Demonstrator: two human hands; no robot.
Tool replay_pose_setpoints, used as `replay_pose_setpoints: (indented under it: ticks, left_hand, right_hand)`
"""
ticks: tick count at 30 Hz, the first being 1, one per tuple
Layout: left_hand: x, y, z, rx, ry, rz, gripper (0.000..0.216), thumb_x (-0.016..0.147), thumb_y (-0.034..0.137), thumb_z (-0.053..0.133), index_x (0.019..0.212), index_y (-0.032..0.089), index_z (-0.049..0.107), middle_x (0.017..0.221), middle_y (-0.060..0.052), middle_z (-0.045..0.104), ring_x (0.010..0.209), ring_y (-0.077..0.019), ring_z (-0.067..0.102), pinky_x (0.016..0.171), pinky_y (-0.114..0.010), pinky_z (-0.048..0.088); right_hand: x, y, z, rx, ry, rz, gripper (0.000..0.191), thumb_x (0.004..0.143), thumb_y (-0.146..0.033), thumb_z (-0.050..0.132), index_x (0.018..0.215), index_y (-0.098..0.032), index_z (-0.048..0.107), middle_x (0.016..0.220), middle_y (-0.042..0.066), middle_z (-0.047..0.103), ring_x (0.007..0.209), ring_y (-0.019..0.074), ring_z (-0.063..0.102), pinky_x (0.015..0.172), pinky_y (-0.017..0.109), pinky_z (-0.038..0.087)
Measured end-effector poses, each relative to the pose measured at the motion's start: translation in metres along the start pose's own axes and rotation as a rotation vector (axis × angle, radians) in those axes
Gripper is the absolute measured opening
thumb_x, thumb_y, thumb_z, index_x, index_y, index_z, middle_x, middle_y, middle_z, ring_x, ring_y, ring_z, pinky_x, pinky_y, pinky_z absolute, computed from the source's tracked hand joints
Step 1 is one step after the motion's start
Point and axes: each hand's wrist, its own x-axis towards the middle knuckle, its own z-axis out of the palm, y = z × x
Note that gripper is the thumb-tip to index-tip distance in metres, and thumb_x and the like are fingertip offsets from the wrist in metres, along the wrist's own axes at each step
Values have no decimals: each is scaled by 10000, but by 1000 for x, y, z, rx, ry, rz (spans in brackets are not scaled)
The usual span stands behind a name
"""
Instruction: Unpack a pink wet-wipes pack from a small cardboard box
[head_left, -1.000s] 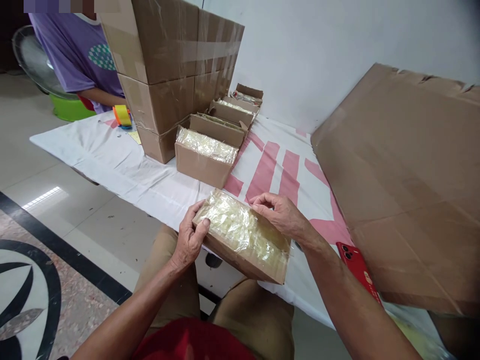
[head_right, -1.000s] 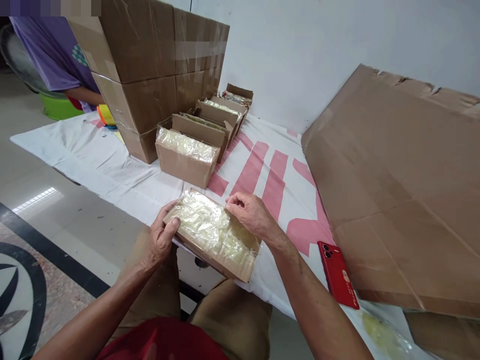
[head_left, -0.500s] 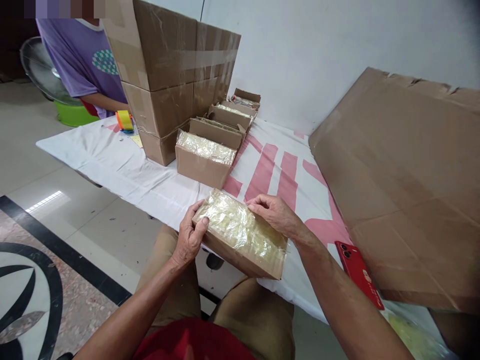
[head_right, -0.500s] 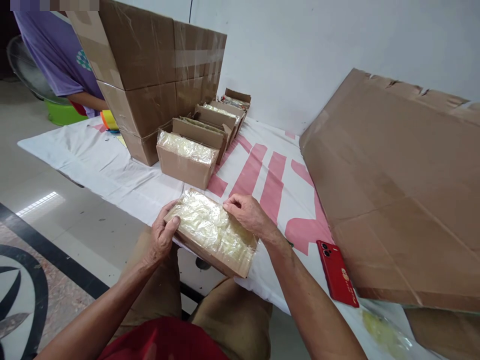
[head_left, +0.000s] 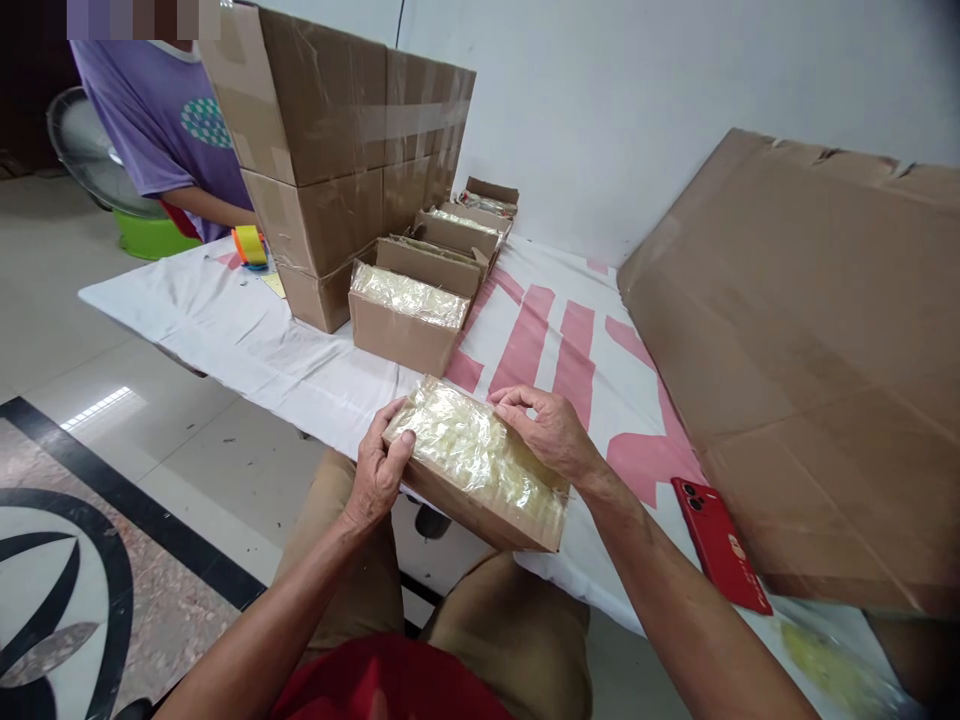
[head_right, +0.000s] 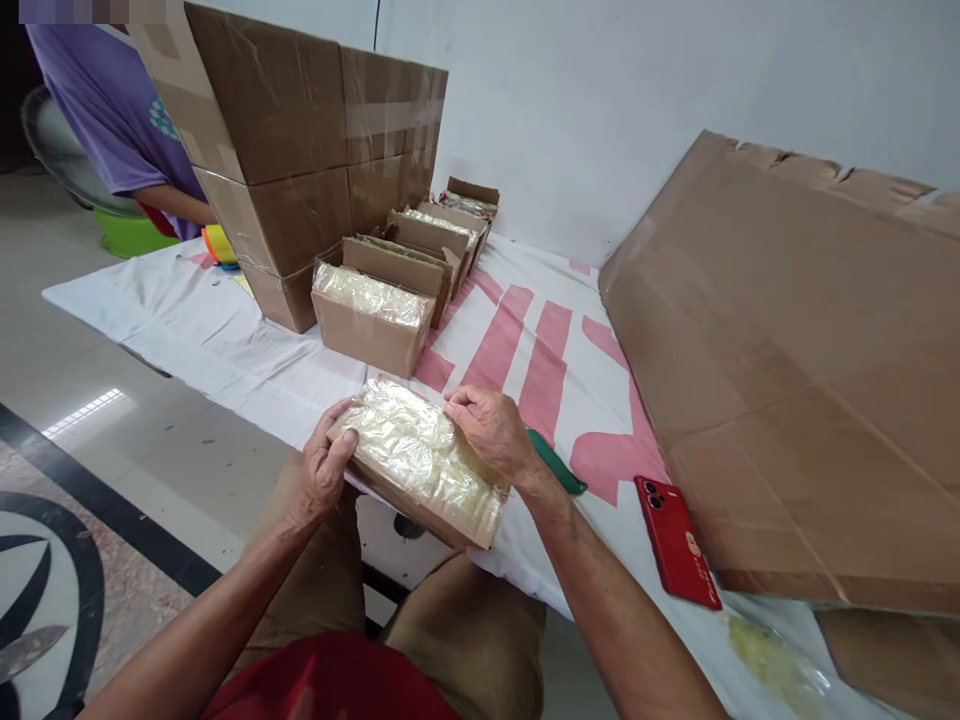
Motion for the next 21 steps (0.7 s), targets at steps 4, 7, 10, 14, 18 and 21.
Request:
replay_pose_setpoints:
  ticks: [4,7,10,14,18,21]
  left_hand:
    - [0,2,0,10,-2,-8,531,920,501,581,1330,166,622,1342,-126,692,1281,-321,624,1110,-462,485]
    - [1,4,0,4,-1,-15,536,913,501,587,1324,158,623,1340,-130,693,1276,-319,626,1110,-457,482]
    - [1,5,0,-16,-5,-30,542,913,496,587,1330,149,617,1346,-135,689,1280,-319,624,1120,-457,471]
    - [0,6,0,-24,-7,-33,534,907,486,596,1320,150,621,1337,-133,695,1278,-319,626,1121,-459,471]
    - [1,6,0,-30,-10,-22,532,915,486,592,1329,153,618,1345,-133,693,1281,-318,624,1120,-465,474]
    - [1,7,0,-11,-10,-19,525,916,487,585,1324,158,623,1338,-131,695,1278,-321,626,1110,-466,484]
  right_hand:
    - [-2,4,1,-55,36,-101,169,895,-323,600,764,-244,672,1051,56,810,997,259,750,922,424,517]
    - [-3,6,3,-133,67,-176,157,909,-304,602,777,-242,662,1043,53,811,992,264,755,935,447,494]
    - [-3,7,5,-190,88,-241,148,922,-267,598,785,-240,647,1029,50,810,1005,263,754,947,453,477]
    - [-4,6,6,-211,101,-288,152,936,-242,575,794,-241,631,1018,55,809,1005,256,748,939,446,478]
    - [-4,5,4,-137,170,-230,162,962,-296,556,820,-249,619,1014,49,799,992,245,742,920,418,505]
    - [-3,3,1,-76,164,-162,172,957,-340,563,835,-250,644,1040,47,798,1010,246,740,934,406,515]
